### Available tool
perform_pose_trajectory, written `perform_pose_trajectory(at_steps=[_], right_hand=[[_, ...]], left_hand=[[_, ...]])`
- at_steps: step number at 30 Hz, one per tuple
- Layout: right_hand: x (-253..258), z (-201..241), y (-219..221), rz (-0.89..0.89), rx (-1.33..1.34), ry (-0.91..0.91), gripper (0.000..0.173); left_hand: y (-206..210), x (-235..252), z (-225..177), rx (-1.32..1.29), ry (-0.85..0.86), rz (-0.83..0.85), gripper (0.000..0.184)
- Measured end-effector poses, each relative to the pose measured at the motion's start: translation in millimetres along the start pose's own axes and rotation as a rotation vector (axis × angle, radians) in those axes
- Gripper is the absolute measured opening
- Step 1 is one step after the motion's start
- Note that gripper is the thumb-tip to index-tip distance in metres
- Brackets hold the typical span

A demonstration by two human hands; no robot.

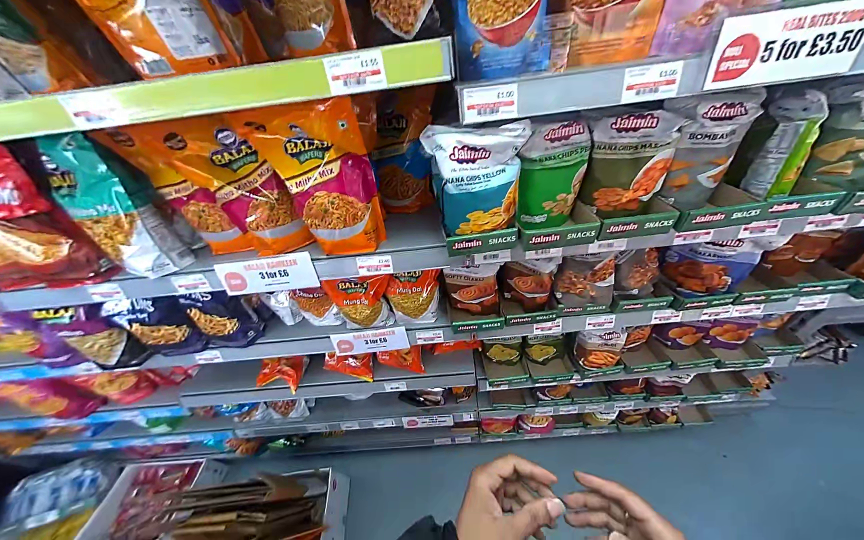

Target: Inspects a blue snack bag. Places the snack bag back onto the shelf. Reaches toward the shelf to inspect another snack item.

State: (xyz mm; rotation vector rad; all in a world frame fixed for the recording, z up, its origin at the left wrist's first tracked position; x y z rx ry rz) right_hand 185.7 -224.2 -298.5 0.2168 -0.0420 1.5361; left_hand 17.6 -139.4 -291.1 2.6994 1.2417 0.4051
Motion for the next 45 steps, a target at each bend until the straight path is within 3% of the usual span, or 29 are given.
perform_pose_trajectory(at_steps=[6,12,19,33,45], right_hand=[[14.0,6.4,27.0,-0.045,-0.057,0.028,0.052],[40.3,-0.6,65.7,-0.148,-0.074,0.019,0.049],[55.8,-4.3,111.3,-0.181,-0.094,0.060,0.045],[56.0,-26.4,171.5,-0.409,-0.175,0.113,0.046],[74.3,-19.5,159.3,-0.478,-0.227,0.073,0.045]], left_hand=[[-35.4,0.3,-15.7,-0.024,0.002,0.019,0.028],[-88.4,-18.9,-29.8,-0.020,0.044,-0.037,0.029],[-143.1,-40.6,-39.1,-0.011,-0.021,-0.132,0.028],[-208.5,-74.7,-27.3,-0.046,-0.211,-0.016,0.033],[-233.9,-79.4,-29.2,-0.057,-0.200,-0.045,0.039]])
Point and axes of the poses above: each hand's wrist, its own x-axis towards the middle knuckle, its own y-axis out of the palm, z = x × y, the point moved 6 cm from there along x, towards the middle knuckle, and after that the axes turned 3 degrees about -x, right-handed, at the moved point
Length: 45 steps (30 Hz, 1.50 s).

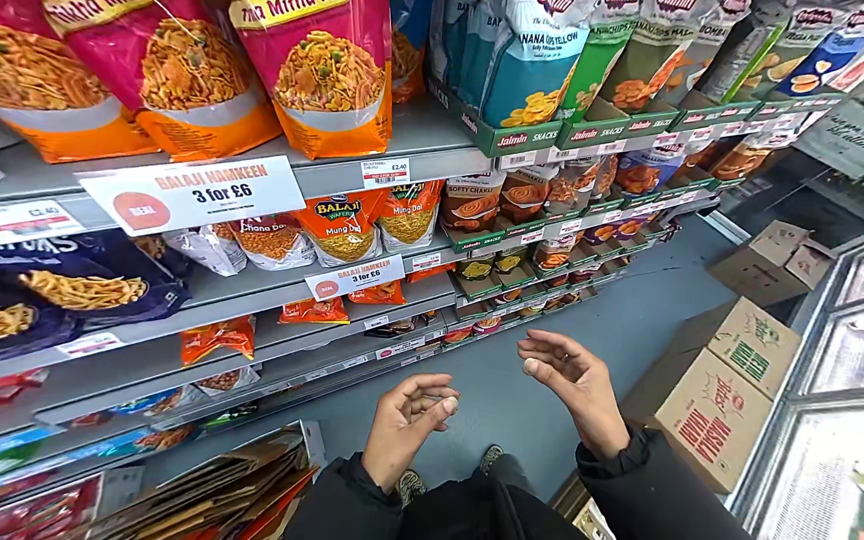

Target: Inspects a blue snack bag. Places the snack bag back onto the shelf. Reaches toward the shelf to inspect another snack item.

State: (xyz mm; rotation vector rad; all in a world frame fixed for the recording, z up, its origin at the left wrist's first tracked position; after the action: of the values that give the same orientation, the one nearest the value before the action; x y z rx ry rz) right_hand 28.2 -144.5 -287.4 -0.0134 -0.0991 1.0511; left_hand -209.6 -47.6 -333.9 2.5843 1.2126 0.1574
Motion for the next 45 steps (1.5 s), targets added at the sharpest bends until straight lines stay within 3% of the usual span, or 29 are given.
perform_pose_trajectory(at_steps=[4,11,19,22,38,45], right_hand=[[35.3,1.6,-16.5,-0.024,0.006,-0.003,0.052],[167.3,6.8,-37.0,0.013,-0.136,-0.055,0.069],[304.1,-19.8,-27.8,0.113,-0.209,-0.091,0.094],[336.4,-26.0,-17.0,0.093,-0.189,-0.157,0.092],[376.5,-47.8,8.9,0.081,-0.323,-0.228,0.118],[366.6,-47.4,7.5,0.119,-0.450,-0.290,0.100]], left_hand=[[3.4,-1.5,-2.1,0.002,0.014,-0.009,0.038],[15.3,17.6,-15.9,0.062,0.058,-0.067,0.035],[38.1,14.6,-33.9,0.142,0.105,-0.251,0.038],[45.4,11.8,-30.3,0.145,0.144,-0.315,0.039],[104.1,9.5,0.7,0.089,0.095,-0.524,0.039],[115.8,10.0,9.0,0.083,0.074,-0.559,0.040]])
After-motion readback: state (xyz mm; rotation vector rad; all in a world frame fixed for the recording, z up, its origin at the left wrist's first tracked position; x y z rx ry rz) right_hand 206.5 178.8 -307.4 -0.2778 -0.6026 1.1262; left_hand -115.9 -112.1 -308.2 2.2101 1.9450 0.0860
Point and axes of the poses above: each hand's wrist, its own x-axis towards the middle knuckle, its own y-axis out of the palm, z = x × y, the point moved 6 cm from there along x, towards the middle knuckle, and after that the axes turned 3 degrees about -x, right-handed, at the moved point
